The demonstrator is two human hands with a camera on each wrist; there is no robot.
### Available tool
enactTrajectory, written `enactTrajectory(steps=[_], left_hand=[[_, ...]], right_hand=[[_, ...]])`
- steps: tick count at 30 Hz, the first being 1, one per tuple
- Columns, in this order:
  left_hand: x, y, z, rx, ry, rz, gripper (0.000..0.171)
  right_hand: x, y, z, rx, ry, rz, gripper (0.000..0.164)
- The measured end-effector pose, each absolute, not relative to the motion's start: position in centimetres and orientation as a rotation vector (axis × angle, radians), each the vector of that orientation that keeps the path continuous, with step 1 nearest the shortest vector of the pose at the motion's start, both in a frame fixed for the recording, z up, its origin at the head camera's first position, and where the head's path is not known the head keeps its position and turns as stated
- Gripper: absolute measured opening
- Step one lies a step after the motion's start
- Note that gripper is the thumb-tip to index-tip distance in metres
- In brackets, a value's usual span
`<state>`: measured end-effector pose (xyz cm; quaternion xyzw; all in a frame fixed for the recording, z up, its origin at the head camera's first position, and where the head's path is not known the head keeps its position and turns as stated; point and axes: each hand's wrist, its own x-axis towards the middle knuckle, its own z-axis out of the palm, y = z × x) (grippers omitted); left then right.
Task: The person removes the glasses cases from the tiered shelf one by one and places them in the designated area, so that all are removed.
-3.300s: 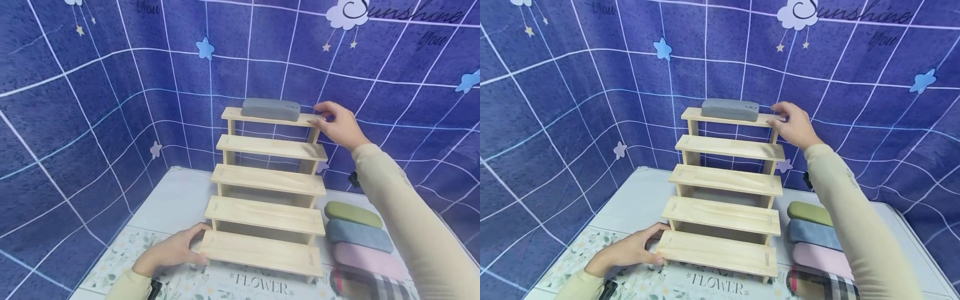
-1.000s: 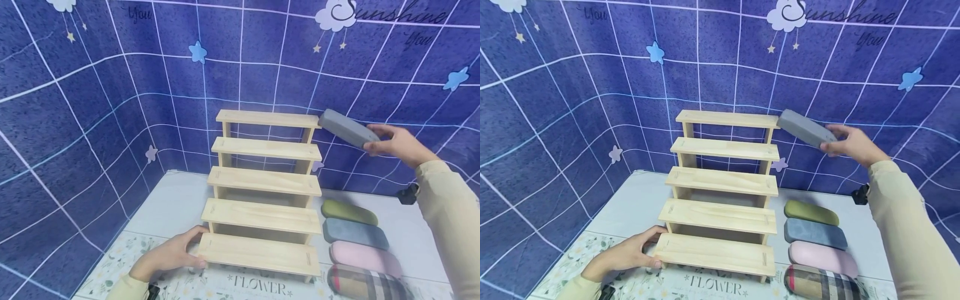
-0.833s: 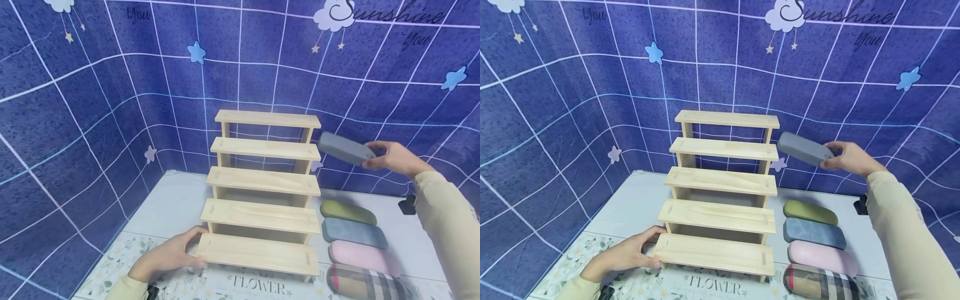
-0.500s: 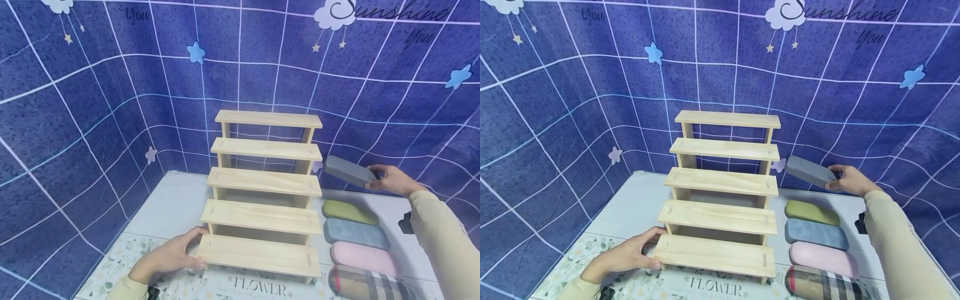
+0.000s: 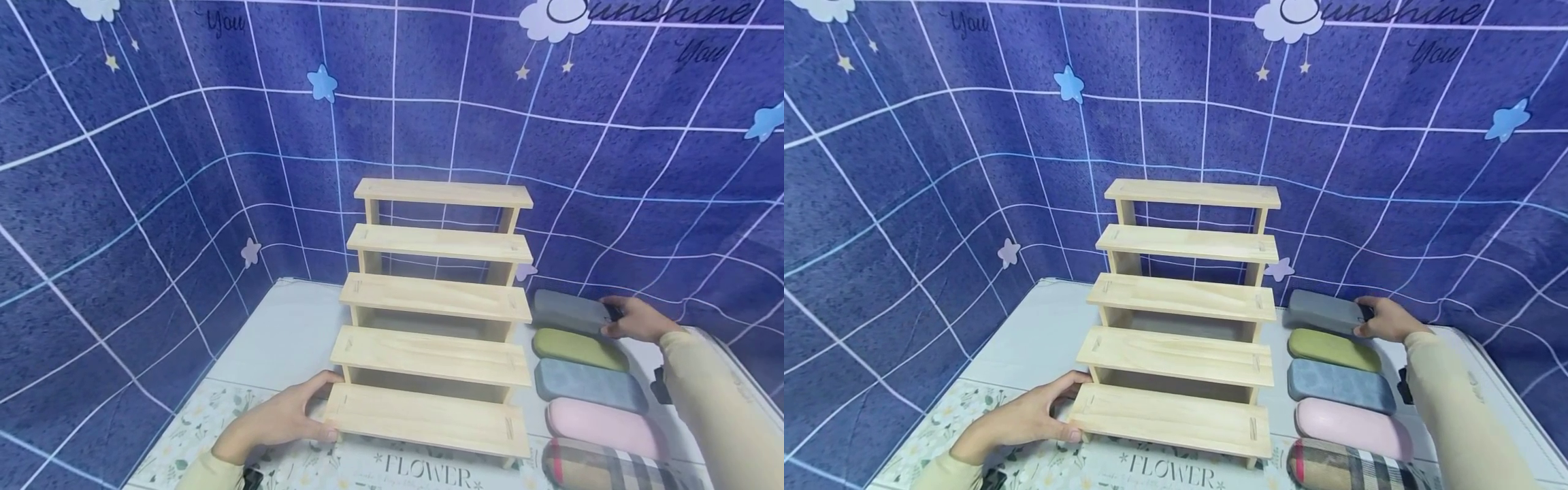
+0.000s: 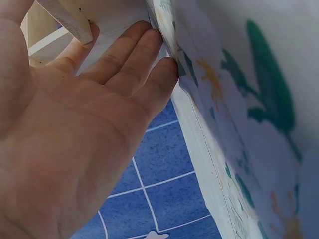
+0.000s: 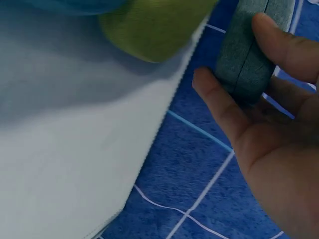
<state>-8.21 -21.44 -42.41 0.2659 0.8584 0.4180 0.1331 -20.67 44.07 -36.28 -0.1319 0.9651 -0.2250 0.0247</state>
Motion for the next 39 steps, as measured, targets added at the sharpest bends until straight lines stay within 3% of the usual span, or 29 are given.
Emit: enactTrajectory(steps=[14,22,29,35,39], left_hand=[[-8.3,-21.4,-42.6,0.766,2.525,1.168,0.076],[-8.2,-21.5,-42.5,0.761,2.54,1.156,0.076],[-8.2,-21.4,-42.5,0.759,2.547,1.149,0.077],[-8.2,-21.5,-41.9,0.756,2.577,1.127,0.081],[-8.6,-22.0,-41.0,0.816,2.783,0.998,0.085]], right_hand=[[-21.1,44.3,-37.8,-0.447,2.906,-0.648,0.071],[-21.2,43.0,-38.4,-0.572,2.964,-0.543,0.055],[-20.7,42.4,-38.2,-0.526,3.025,-0.502,0.059],[-17.5,39.6,-35.9,-0.495,3.123,-0.528,0.048],[-13.3,37.3,-34.1,-0.385,3.155,-0.518,0.065]])
